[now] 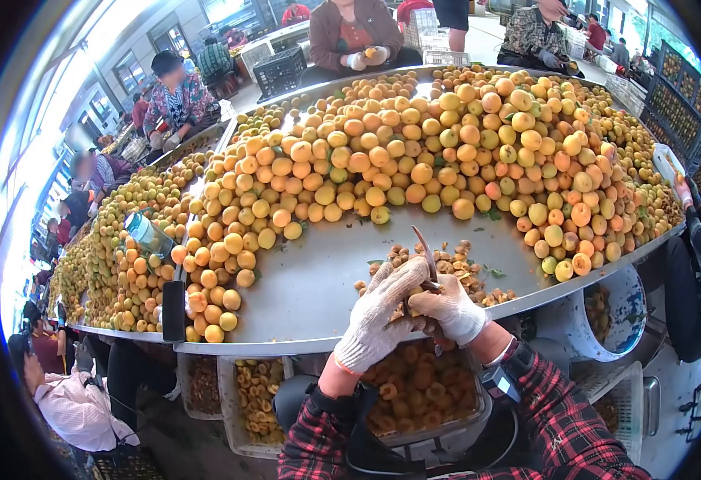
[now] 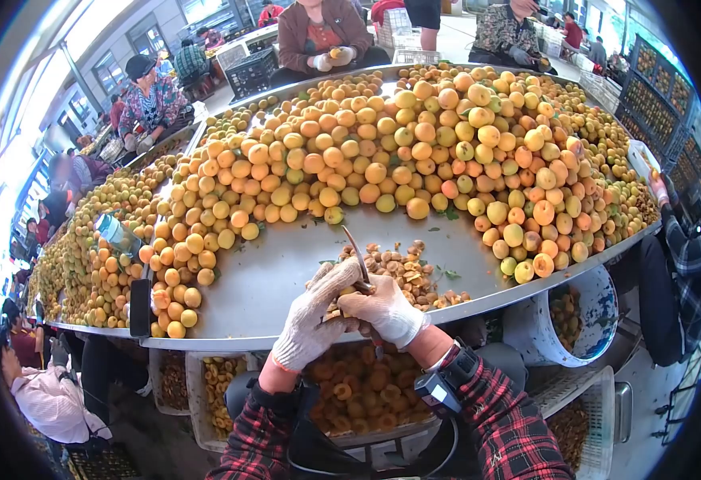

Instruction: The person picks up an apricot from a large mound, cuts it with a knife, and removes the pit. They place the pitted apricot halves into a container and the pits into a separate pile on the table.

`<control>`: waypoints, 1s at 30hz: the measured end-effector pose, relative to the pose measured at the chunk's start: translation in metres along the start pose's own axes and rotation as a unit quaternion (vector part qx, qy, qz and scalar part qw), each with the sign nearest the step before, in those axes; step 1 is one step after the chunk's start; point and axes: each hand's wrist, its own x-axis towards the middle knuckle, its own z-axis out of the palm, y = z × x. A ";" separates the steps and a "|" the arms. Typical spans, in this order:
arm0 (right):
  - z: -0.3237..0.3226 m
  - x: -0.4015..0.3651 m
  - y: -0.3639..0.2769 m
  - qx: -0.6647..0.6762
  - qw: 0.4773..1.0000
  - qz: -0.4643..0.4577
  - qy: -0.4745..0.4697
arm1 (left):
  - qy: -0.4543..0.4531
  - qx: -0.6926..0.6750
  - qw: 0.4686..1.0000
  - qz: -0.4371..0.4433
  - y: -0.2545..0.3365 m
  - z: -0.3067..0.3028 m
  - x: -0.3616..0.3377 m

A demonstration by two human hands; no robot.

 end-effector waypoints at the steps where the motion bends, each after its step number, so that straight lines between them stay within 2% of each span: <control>1: 0.002 0.001 0.000 0.000 1.000 0.000 0.000 | 0.008 -0.002 1.000 -0.009 0.001 0.000 -0.001; 8: 0.021 0.014 0.012 0.022 0.999 -0.027 0.042 | 0.047 -0.082 0.994 -0.058 -0.012 0.003 -0.010; 11: 0.023 0.015 0.015 0.051 0.996 -0.060 0.047 | 0.069 -0.058 0.995 -0.045 -0.013 0.005 -0.009; 12: 0.020 0.019 0.019 0.085 0.994 -0.065 0.032 | 0.069 -0.228 0.962 -0.134 -0.011 0.008 -0.011; 13: 0.020 0.020 0.020 0.122 0.990 -0.065 0.019 | 0.100 -0.295 0.939 -0.147 -0.012 0.013 -0.010; 15: 0.013 0.020 0.011 0.134 0.990 -0.041 -0.030 | 0.163 -0.321 0.914 -0.188 -0.009 0.017 -0.006; 16: 0.013 0.018 0.010 0.112 0.993 -0.025 -0.021 | 0.135 -0.296 0.928 -0.182 -0.016 0.015 -0.008; 19: 0.008 0.016 0.013 0.016 0.999 -0.035 0.005 | 0.130 -0.351 0.892 -0.254 -0.017 0.018 -0.010; 20: 0.007 0.018 0.014 -0.027 0.998 -0.047 0.026 | 0.124 -0.357 0.872 -0.313 -0.013 0.017 -0.010; 21: 0.005 0.019 0.016 -0.071 0.995 -0.059 0.045 | 0.127 -0.359 0.867 -0.321 -0.016 0.021 -0.011; 22: 0.003 0.019 0.014 -0.086 0.993 -0.058 0.047 | 0.157 -0.345 0.884 -0.275 -0.020 0.026 -0.011; 23: -0.001 0.025 0.023 -0.134 0.981 -0.127 0.065 | 0.187 -0.328 0.898 -0.227 -0.022 0.029 -0.011; 27: -0.005 0.028 0.024 -0.222 0.950 -0.191 0.104 | 0.155 -0.352 0.895 -0.228 -0.012 0.022 -0.008; 29: -0.003 0.027 0.022 -0.166 0.969 -0.159 0.089 | 0.165 -0.388 0.880 -0.219 -0.015 0.027 -0.009; 30: -0.002 0.028 0.023 -0.162 0.971 -0.161 0.070 | 0.202 -0.476 0.828 -0.218 -0.013 0.030 -0.009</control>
